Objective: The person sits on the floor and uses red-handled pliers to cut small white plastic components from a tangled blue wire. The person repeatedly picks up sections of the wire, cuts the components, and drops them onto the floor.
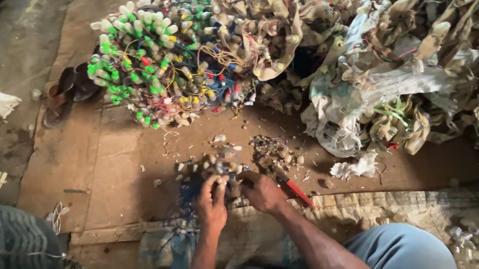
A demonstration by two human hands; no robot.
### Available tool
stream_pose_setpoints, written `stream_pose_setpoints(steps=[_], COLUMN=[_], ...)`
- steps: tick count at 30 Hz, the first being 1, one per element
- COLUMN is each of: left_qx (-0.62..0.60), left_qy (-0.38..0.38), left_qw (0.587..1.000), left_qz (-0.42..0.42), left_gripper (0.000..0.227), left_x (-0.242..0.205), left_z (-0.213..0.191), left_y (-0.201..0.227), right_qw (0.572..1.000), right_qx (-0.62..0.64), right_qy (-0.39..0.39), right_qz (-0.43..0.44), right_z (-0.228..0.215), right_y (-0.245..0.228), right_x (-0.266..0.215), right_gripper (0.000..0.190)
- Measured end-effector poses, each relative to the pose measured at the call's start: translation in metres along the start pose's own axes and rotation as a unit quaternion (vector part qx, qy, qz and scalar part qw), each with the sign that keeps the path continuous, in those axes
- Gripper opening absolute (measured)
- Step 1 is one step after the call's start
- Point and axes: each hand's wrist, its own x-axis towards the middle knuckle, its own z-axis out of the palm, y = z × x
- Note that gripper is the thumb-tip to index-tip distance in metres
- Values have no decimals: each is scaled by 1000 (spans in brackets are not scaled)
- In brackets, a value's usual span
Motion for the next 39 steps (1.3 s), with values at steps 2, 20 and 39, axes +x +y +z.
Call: stream_pose_setpoints(steps=[2,20,39], left_qx=[-65,241,272], left_qy=[-2,-115,-89], left_qw=[998,952,938], left_qz=[6,147,198], left_gripper=[31,24,15], left_x=[-4,23,26], left_z=[-7,-1,4], left_y=[1,18,0], right_qw=[997,969,953], right_qx=[78,204,275], right_qy=[-9,-21,35], right_qz=[-12,141,127], right_z=[6,-2,-1], right_y=[-9,20,34], right_x=[-4,19,26], right_gripper=[42,21,29])
